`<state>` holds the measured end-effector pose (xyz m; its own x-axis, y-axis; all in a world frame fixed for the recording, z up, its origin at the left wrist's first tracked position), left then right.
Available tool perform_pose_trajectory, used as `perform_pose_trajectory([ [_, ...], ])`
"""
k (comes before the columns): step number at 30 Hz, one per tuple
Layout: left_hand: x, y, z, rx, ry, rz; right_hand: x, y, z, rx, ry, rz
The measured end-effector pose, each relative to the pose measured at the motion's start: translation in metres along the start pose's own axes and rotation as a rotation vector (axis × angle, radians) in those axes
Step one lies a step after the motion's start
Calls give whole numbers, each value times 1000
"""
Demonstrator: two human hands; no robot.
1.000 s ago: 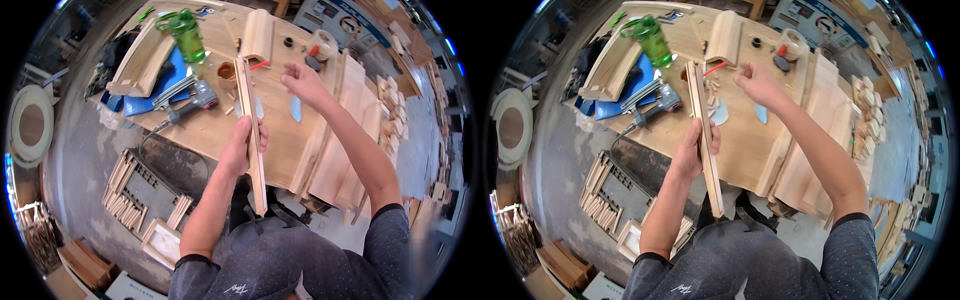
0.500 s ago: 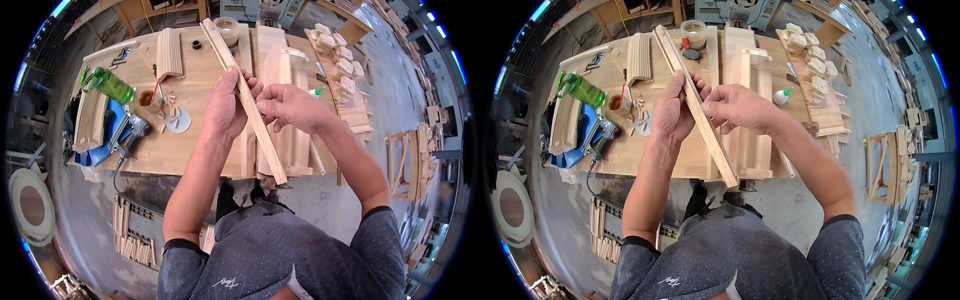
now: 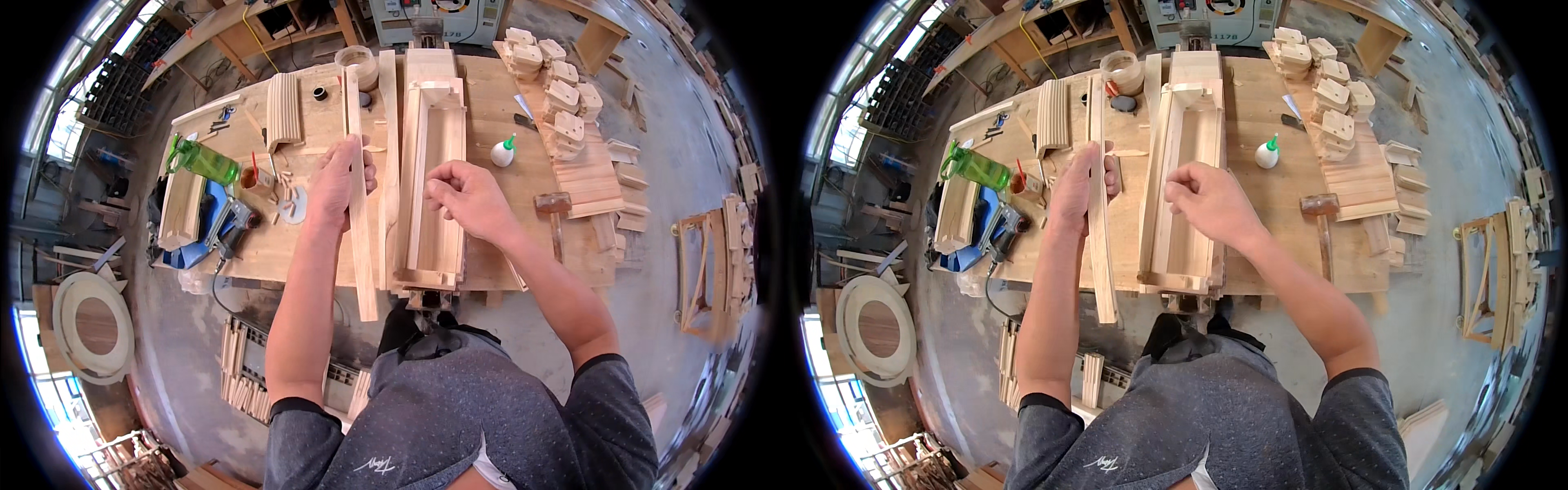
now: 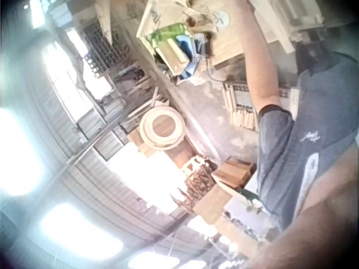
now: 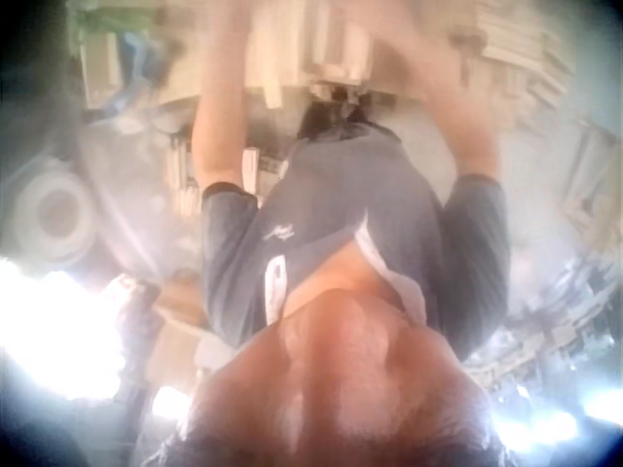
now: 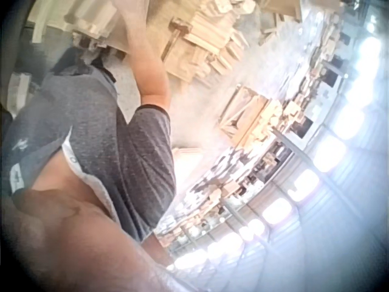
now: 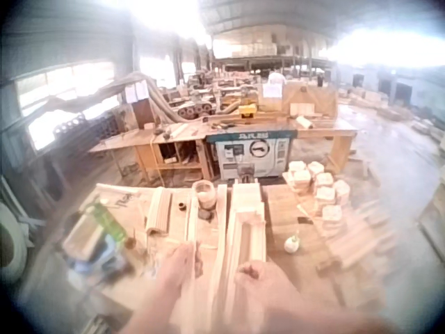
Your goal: The person assembles a decorative wooden column by applying glue to pre-cut wooden pieces and inserting them into a central fluted shaft. They use a pneumatic nail gun to secure the components and a hammer to adjust the fit. The person also applies a finish to a separate wooden strip using a brush.
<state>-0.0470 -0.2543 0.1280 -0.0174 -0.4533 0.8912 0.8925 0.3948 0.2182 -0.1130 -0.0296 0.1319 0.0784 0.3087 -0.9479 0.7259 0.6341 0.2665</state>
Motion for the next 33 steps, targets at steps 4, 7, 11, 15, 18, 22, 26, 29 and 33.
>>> perform_pose_trajectory([
  [4,-1,-14,13,-12,-36,-87,35,-19,-19,181,43,-75],
  [7,-11,-37,11,-34,-68,-146,42,-32,-21,316,215,-178],
  [11,-21,-63,5,-74,-11,-242,64,-61,-10,548,508,-358],
  [15,-26,-76,11,-99,-98,-277,89,-82,-6,585,480,-196],
  [18,-31,-79,13,-105,-102,-259,105,-86,-4,553,308,-160],
  [22,-37,-81,10,-58,-108,-253,107,-88,-3,520,254,-113],
  [26,-31,-72,28,-33,-237,-181,113,-91,-1,514,231,-103],
  [29,-25,-67,39,-3,-339,-169,113,-90,-2,525,182,-135],
  [33,-29,-60,48,42,-370,-174,106,-84,-9,479,124,-127],
])
Point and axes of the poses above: each hand's wrist, its own y-axis away from the middle knuckle, its own z-axis out of the palm, x = y × z, the point moved 1 cm from there along -y, towards the middle knuckle, and after that the axes turned 3 degrees about z, right-handed, at the moved point
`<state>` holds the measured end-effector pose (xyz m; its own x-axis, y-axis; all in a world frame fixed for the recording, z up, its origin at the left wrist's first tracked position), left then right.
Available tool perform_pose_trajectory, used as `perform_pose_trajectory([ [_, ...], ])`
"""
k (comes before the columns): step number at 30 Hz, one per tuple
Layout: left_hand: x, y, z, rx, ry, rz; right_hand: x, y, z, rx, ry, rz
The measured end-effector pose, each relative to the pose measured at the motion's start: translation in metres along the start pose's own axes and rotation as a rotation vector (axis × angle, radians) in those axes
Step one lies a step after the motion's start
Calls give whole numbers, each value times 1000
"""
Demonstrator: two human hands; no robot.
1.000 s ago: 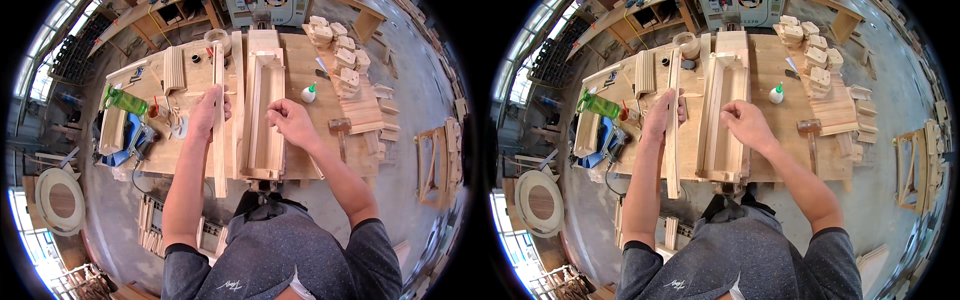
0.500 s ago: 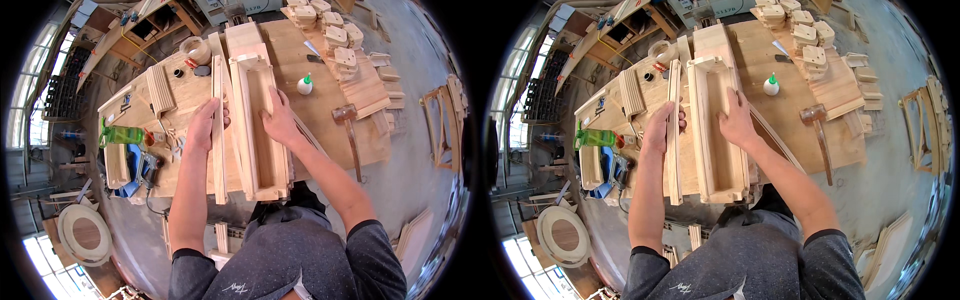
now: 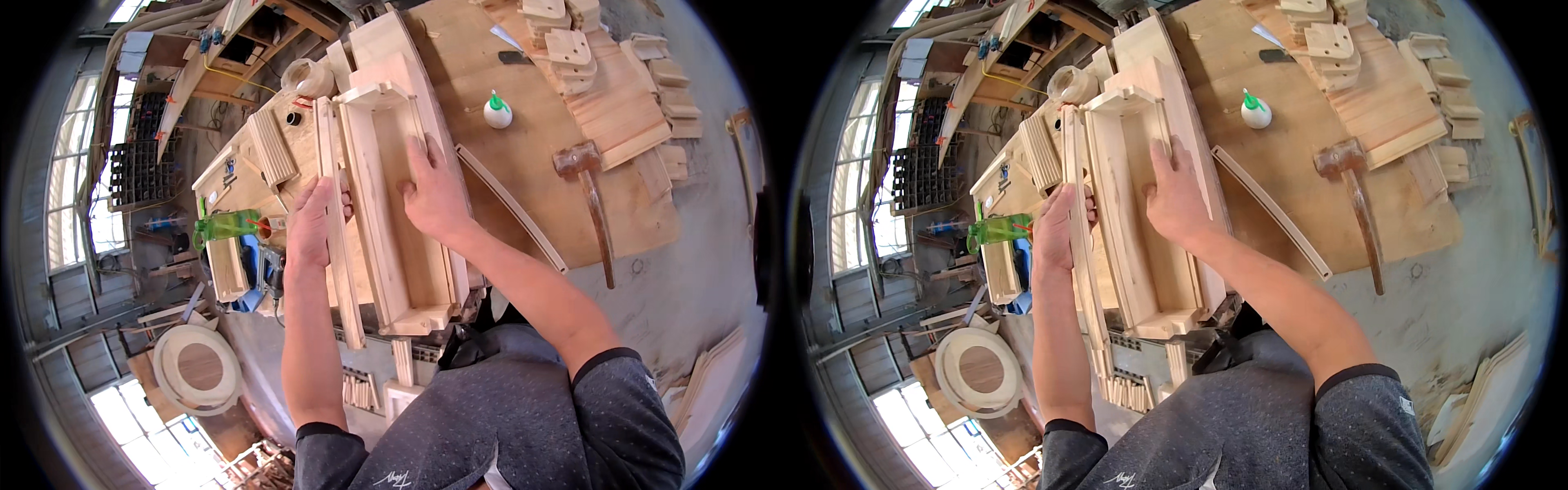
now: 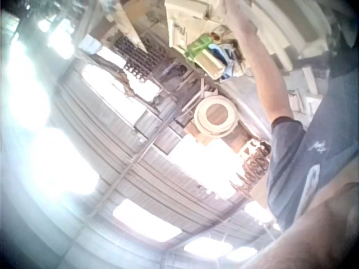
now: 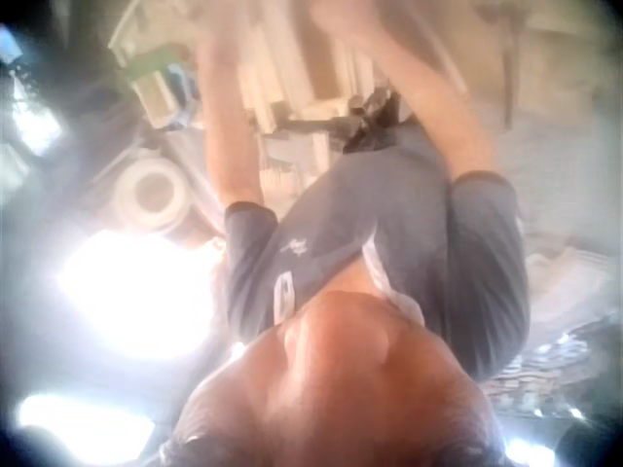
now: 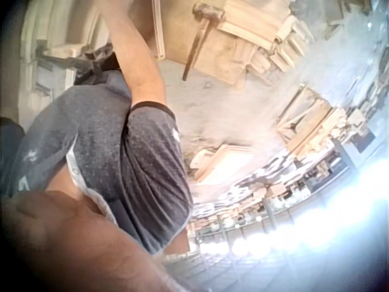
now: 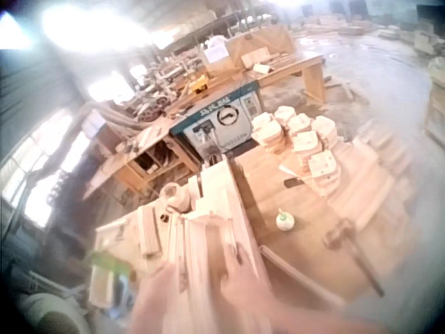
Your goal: The person assembles a decorative wooden column by applying glue to pre-cut wooden pieces and inserting them into a central fluted shaft. They use a pneumatic nail gun to secure the components and a hammer to adjust the fit. The person also applies a finish to a separate wooden strip using a brush.
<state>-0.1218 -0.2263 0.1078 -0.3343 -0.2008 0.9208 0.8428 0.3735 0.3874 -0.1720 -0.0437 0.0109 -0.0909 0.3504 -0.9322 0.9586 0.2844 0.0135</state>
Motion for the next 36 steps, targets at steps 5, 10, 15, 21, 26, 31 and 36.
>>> perform_pose_trajectory([
  [5,5,0,3,1,-50,-16,5,0,3,-6,-61,36],
  [10,10,2,11,24,-139,7,10,-1,5,6,-78,12],
  [15,12,2,20,90,-317,65,12,-1,7,34,-70,-23],
  [21,15,2,35,103,-956,305,11,1,6,23,-83,-3],
  [26,19,8,59,168,-1221,375,13,0,8,63,-62,-39],
  [31,15,3,54,188,-1266,415,11,-3,1,77,13,-109],
  [36,15,5,54,236,-1172,413,16,-3,9,50,2,-124],
])
Point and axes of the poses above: each hand's wrist, its own y-axis away from the middle knuckle, its own z-axis out of the palm, x = y × z, the point moved 1 cm from there along -y, towards the middle knuckle, and after that the axes turned 3 degrees about z, right-handed, at the moved point
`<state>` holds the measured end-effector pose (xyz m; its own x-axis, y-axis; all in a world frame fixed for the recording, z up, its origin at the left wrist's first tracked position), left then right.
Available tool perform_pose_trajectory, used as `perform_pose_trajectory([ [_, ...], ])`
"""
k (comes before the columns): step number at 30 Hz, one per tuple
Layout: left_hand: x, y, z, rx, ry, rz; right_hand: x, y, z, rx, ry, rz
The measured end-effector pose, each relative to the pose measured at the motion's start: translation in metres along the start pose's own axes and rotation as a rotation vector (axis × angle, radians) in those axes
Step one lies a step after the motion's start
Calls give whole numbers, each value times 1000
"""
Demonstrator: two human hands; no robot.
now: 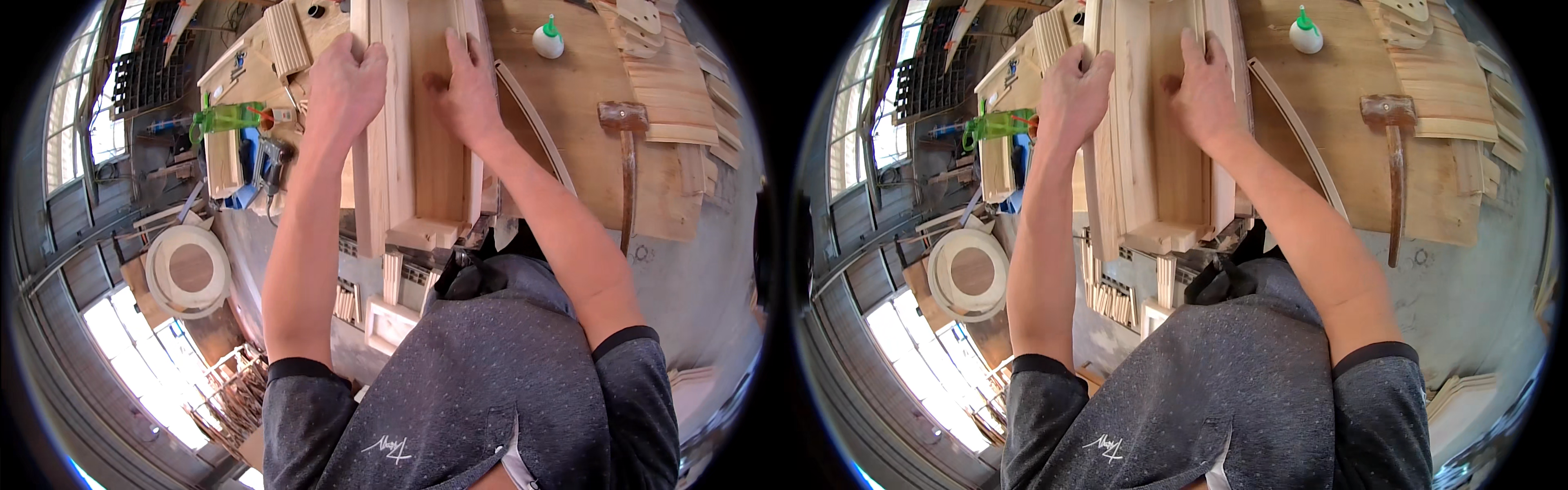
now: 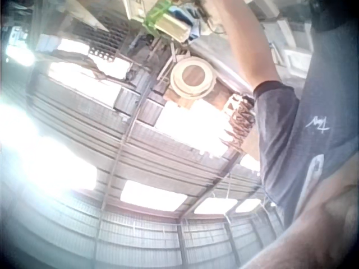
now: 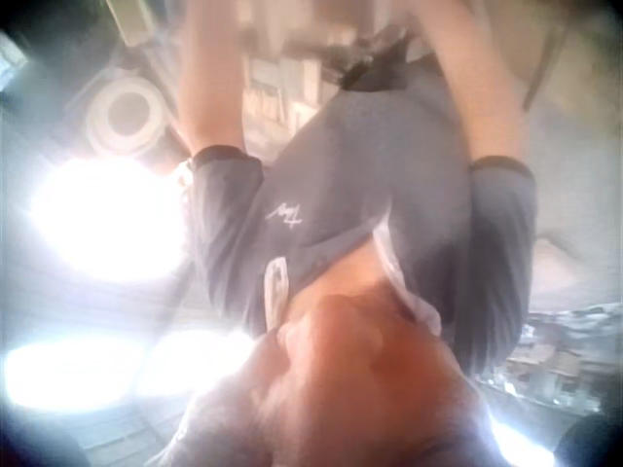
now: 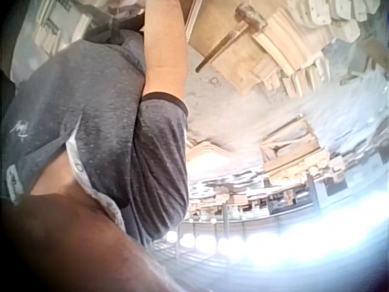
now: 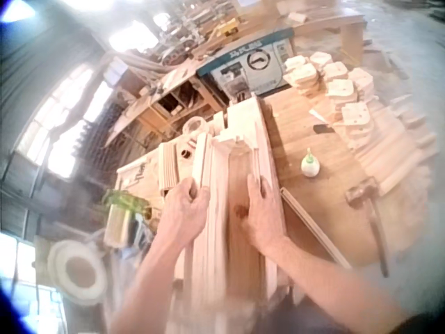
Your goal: The person assembles a decorative wooden column by applying glue to pre-cut wooden pieces and inserting them into a central fluted shaft. They use a pneumatic nail gun to secure the components and a hammer to adjust the fit. The person also applies a finish to a separate wooden strip using a brush.
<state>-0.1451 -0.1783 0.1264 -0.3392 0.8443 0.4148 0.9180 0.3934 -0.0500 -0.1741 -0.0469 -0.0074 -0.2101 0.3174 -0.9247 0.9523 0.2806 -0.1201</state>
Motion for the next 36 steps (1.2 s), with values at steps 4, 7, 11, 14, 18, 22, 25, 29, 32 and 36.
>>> perform_pose_trajectory([
  [4,2,3,8,47,-13,-2,3,1,2,-13,6,5],
  [7,-3,3,12,62,44,10,6,-1,4,3,3,-9],
  [11,-15,1,10,43,21,39,2,1,3,8,12,-11],
  [14,-15,0,11,49,24,43,4,0,3,26,17,-6],
  [18,-15,0,11,48,32,25,4,1,3,15,5,-4],
  [22,-11,0,10,41,1,20,6,0,3,0,16,14],
  [25,-10,1,6,-71,48,-17,4,1,2,-13,25,27],
  [29,-6,1,4,-113,72,-131,0,2,1,-34,43,41],
  [32,-1,0,2,-161,46,-165,1,0,1,-35,26,27],
  [36,0,-2,3,-128,-24,-106,7,-5,-6,-33,40,-17],
])
Point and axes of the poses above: each hand's wrist, its own y-axis away from the middle knuckle, its own z-axis out of the palm, x = y × z, the point moved 1 cm from there along -y, towards the middle knuckle, and after that the axes turned 3 degrees about z, right-handed, at the moved point
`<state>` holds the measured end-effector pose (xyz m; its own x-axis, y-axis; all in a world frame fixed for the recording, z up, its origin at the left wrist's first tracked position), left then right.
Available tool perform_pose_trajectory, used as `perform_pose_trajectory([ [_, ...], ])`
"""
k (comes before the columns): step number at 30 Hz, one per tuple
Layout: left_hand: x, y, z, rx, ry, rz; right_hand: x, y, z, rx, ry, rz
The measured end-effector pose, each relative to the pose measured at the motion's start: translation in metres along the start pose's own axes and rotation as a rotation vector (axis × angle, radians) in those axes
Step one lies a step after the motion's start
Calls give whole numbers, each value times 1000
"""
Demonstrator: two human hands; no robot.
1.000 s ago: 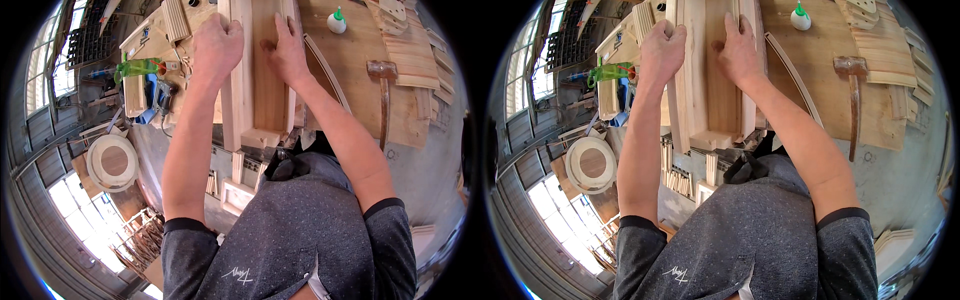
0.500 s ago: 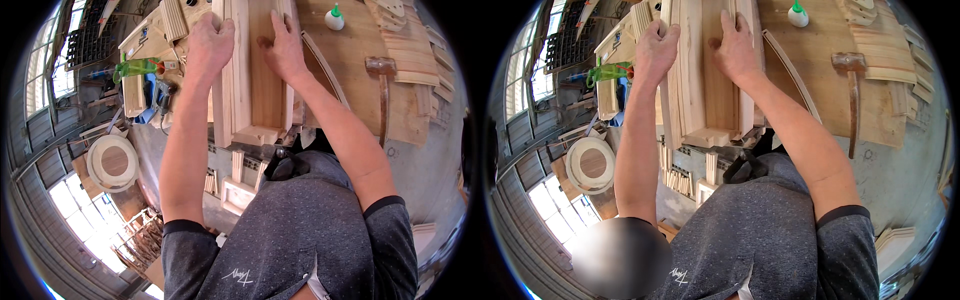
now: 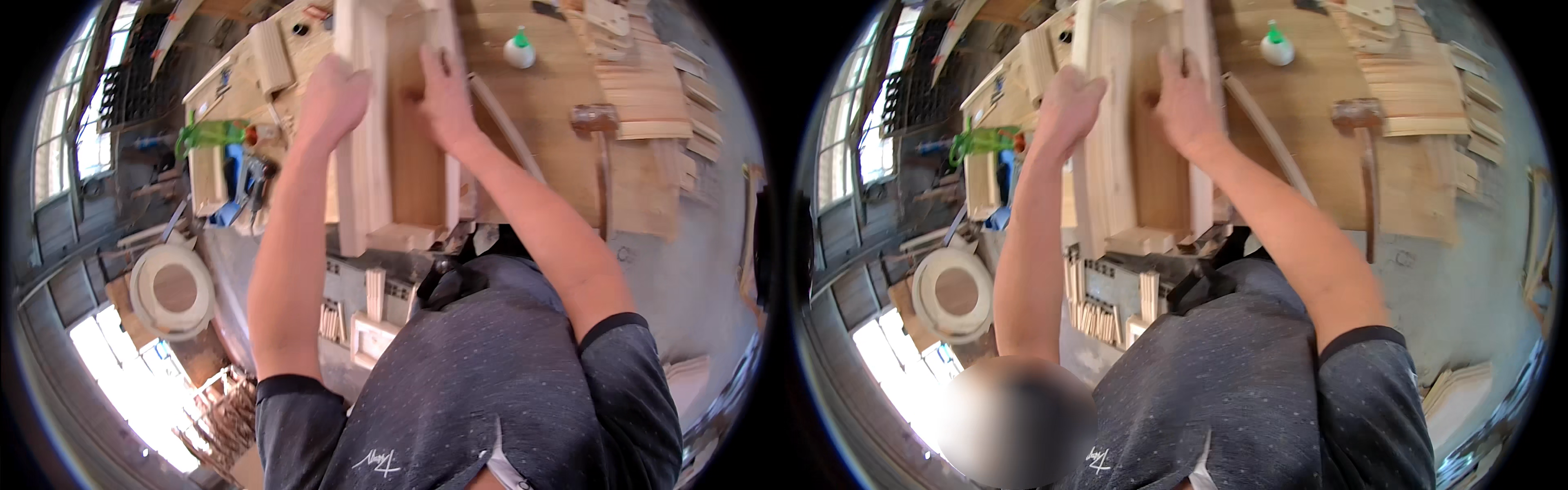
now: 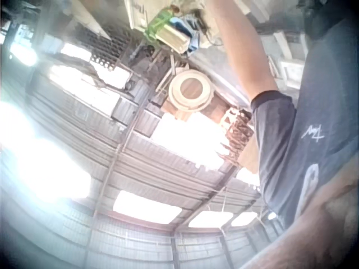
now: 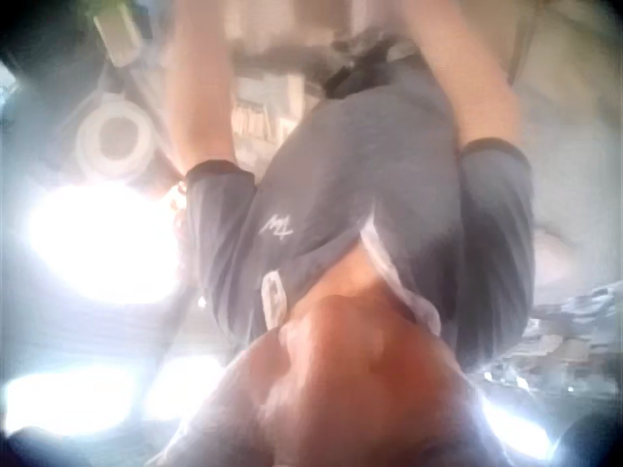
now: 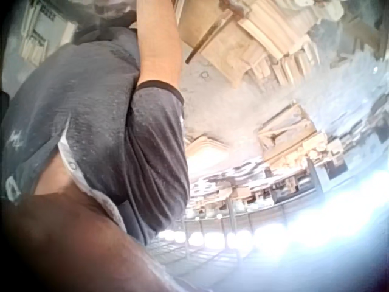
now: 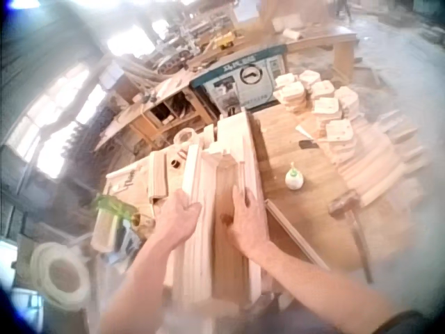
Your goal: The person assembles a decorative wooden column by applying glue to pre-cut wooden pieces and inserting them into a central fluted shaft. They use a pneumatic nail gun to secure the components and a hammer to adjust the fit. The person also applies a finish to a separate wooden strip using a brush.
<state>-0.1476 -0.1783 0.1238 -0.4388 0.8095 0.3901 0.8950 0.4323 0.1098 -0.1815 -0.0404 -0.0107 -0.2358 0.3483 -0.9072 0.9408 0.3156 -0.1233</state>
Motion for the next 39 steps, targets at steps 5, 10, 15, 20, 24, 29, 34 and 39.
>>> perform_pose_trajectory([
  [5,-15,0,3,-39,82,-23,21,30,-74,-1,51,-143],
  [10,-8,4,4,12,158,-37,132,90,-191,-35,665,251],
  [15,-5,2,1,-1,207,-44,209,135,-224,-118,857,577],
  [20,-8,5,4,20,266,-34,126,116,-218,-209,402,779],
  [24,-14,-1,13,18,227,-16,101,112,-215,-222,332,451],
  [29,-29,-2,3,-193,607,50,-49,77,-215,-301,-58,265],
  [34,-42,-3,22,-112,698,65,-127,80,-206,-574,170,-149],
  [39,-17,4,0,-224,607,-16,-163,84,-176,-869,338,-356],
])
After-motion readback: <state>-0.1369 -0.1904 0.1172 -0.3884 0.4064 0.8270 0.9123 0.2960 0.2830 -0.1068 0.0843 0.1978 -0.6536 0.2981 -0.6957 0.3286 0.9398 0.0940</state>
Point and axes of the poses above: each hand's wrist, its own y-axis away from the middle knuckle, its own z-axis out of the palm, x = y × z, the point moved 1 cm from there along -y, towards the middle knuckle, and after that the axes turned 3 degrees about z, right-handed, at the moved point
